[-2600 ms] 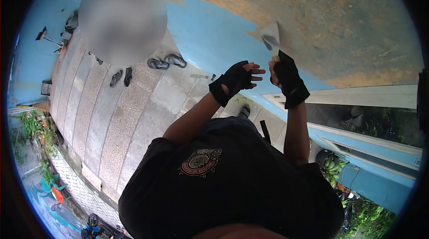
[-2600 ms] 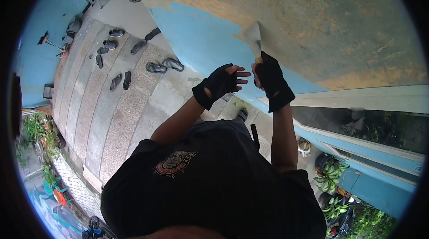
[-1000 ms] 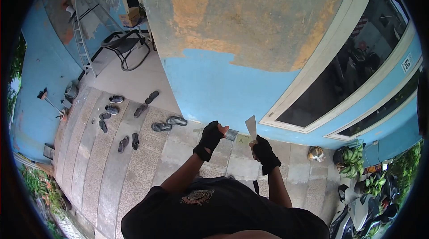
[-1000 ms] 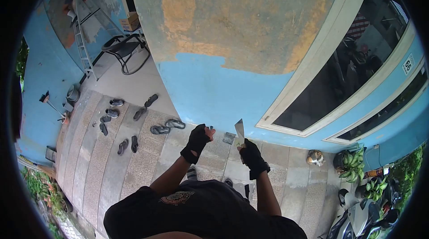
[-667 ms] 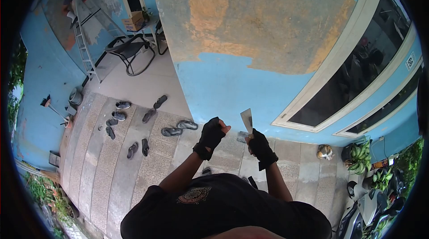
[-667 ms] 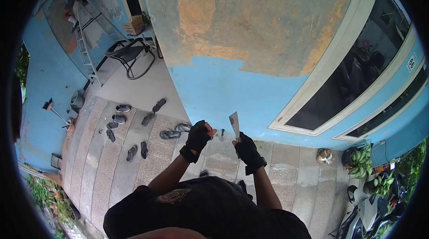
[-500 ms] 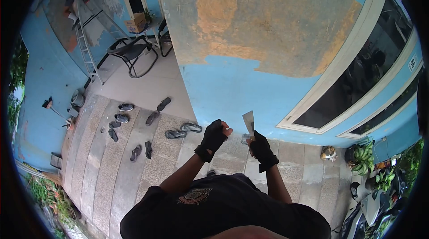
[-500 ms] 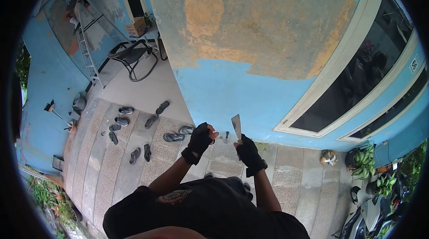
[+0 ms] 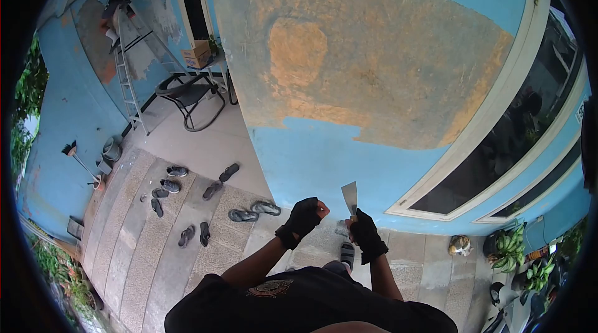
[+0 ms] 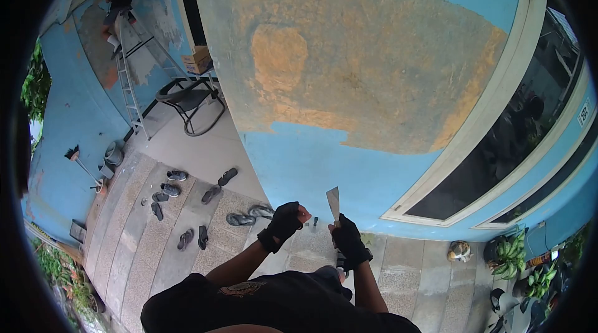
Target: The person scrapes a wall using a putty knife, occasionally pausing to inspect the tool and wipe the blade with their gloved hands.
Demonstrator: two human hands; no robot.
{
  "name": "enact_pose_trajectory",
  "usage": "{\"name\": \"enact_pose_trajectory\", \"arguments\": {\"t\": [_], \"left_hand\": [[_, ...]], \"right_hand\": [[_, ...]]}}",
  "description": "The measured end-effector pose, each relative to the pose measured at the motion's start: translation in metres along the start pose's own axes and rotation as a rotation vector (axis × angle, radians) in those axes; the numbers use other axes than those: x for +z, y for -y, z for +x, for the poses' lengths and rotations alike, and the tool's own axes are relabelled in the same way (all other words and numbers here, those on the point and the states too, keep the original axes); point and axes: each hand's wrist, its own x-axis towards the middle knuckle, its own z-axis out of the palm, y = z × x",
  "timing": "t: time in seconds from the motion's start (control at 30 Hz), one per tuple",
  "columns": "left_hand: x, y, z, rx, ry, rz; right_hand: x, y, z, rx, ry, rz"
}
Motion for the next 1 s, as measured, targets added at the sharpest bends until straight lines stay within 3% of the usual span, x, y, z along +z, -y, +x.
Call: {"name": "enact_pose_trajectory", "arguments": {"t": [0.17,0.23,0.3,0.37,0.47,0.57,0.63,0.7,0.77,0.87,0.93,0.97,1.0], "left_hand": [[0.042,-0.001,0.050,0.133,-0.119,0.053],[0.067,0.007,0.075,0.119,-0.165,-0.014],[0.087,0.004,0.090,0.096,-0.213,-0.074],[0.103,-0.020,0.105,-0.190,-0.163,-0.293],[0.132,-0.008,0.125,-0.115,-0.254,-0.211],[0.145,-0.017,0.137,-0.203,-0.337,-0.264],[0.153,-0.006,0.142,-0.297,-0.366,-0.328],[0.160,-0.001,0.148,-0.169,-0.351,-0.539],[0.159,-0.010,0.155,-0.218,-0.257,-0.634],[0.170,-0.010,0.168,-0.358,-0.210,-0.840],[0.189,-0.003,0.180,-0.379,-0.175,-0.976],[0.195,0.008,0.188,-0.393,-0.185,-0.994],[0.200,0.022,0.196,-0.275,0.013,-1.242]], "right_hand": [[-0.056,-0.006,0.053,-0.043,0.081,-0.013],[-0.083,-0.004,0.078,-0.283,0.072,-0.282],[-0.113,0.015,0.089,-0.114,0.142,-0.153],[-0.139,0.035,0.101,-0.090,0.190,-0.126],[-0.166,0.049,0.119,-0.119,0.233,-0.117],[-0.184,0.047,0.138,-0.040,0.319,-0.093],[-0.185,0.054,0.147,-0.094,0.362,-0.131],[-0.185,0.062,0.153,-0.050,0.360,-0.144],[-0.187,0.061,0.160,-0.124,0.388,-0.112],[-0.191,0.070,0.163,-0.040,0.404,0.043],[-0.194,0.084,0.164,0.092,0.623,0.511],[-0.195,0.082,0.168,0.115,0.621,0.501],[-0.197,0.079,0.172,0.142,0.621,0.454]]}}
